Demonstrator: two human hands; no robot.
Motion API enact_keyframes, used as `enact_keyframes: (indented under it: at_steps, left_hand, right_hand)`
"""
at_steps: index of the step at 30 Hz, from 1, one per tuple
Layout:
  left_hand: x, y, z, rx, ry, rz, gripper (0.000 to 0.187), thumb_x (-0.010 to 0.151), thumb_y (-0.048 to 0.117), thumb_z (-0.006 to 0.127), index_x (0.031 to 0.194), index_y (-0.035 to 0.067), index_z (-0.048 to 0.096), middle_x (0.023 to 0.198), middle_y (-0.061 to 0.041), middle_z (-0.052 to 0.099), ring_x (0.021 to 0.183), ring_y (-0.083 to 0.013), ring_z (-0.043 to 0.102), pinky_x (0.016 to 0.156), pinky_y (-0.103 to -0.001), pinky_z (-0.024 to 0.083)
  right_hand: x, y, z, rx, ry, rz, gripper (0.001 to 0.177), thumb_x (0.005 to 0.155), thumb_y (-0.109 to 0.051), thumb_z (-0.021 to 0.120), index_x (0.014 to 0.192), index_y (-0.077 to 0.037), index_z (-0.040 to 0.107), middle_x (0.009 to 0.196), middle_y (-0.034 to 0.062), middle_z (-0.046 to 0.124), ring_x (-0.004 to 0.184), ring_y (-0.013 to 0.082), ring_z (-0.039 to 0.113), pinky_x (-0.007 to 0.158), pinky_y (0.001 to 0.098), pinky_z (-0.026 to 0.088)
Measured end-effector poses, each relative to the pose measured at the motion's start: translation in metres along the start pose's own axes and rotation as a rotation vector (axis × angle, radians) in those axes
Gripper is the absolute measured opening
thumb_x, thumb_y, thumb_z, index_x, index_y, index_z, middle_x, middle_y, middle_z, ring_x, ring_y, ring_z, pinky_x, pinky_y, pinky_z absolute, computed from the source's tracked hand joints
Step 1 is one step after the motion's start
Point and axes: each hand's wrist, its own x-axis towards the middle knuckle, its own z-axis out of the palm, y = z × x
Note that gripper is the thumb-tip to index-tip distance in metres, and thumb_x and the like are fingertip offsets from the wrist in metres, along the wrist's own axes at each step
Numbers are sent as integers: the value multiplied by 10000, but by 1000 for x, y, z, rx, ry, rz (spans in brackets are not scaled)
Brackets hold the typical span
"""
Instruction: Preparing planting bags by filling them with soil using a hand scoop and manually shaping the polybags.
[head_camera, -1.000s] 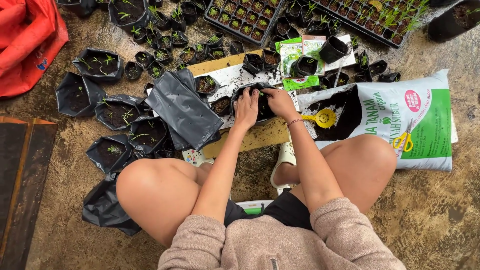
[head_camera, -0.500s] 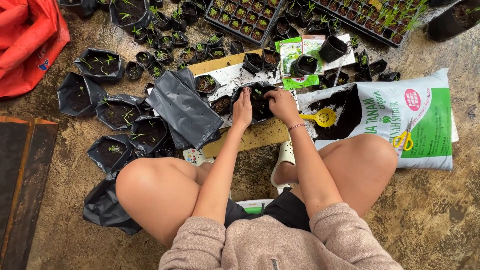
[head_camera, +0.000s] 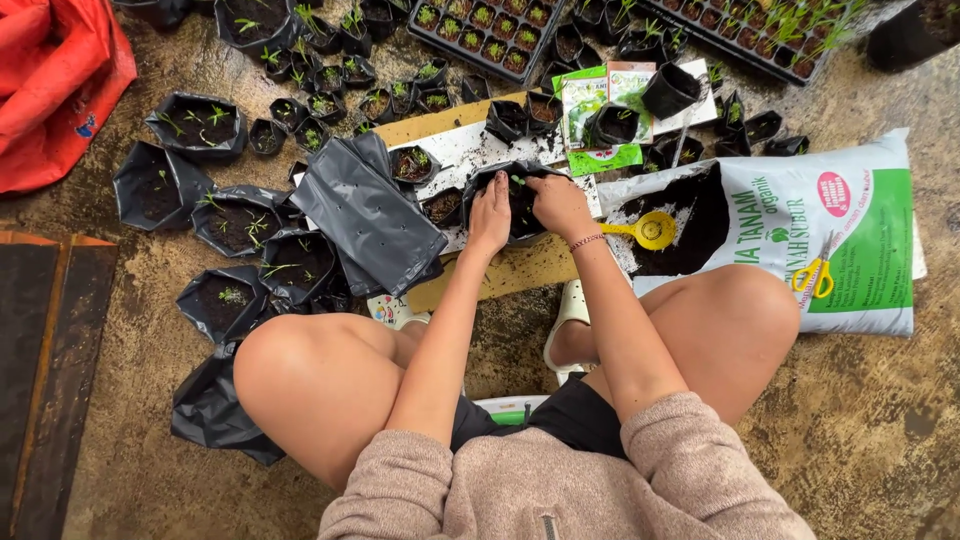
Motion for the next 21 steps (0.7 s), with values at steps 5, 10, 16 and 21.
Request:
enact_keyframes:
  at_steps: [5, 10, 16, 21]
  left_hand:
    - [-3, 12, -5, -47, 41, -27, 915, 1071, 669, 112, 1574, -83, 250, 1598, -354, 278, 1509, -525, 161, 1232, -629, 124]
    - [6, 6, -3, -22, 2, -26, 874, 1075, 643, 74, 1597, -36, 245, 1629, -307, 270, 1525, -492, 168, 1254, -587, 125]
    - [17, -5, 3, -107, 33, -9, 869, 1090, 648, 103, 1587, -47, 259, 1614, -319, 283, 1528, -474, 172, 1259, -576, 116]
    - [-7, 25, -6, -200, 81, -75, 903, 1062, 674, 87, 1587, -31, 294, 1610, -303, 316, 1533, -442, 202, 1260, -554, 148]
  right_hand:
    - [10, 8, 8, -21, -16, 0, 493, 957, -89, 416, 1343, -191, 706, 1141, 199, 723, 1049, 422, 712, 888, 553, 588]
    - [-2, -5, -9, -27, -36, 16, 524, 945, -72, 390, 1361, -173, 693, 1162, 211, 724, 1072, 426, 709, 912, 560, 580]
    - [-16, -11, -21, 79, 33, 128, 488, 963, -69, 391, 1370, -41, 659, 1130, 251, 718, 1041, 426, 716, 875, 535, 592]
    - [-34, -21, -38, 304, 141, 136, 443, 920, -26, 455, 1261, -56, 736, 1104, 261, 734, 1087, 484, 679, 944, 569, 549]
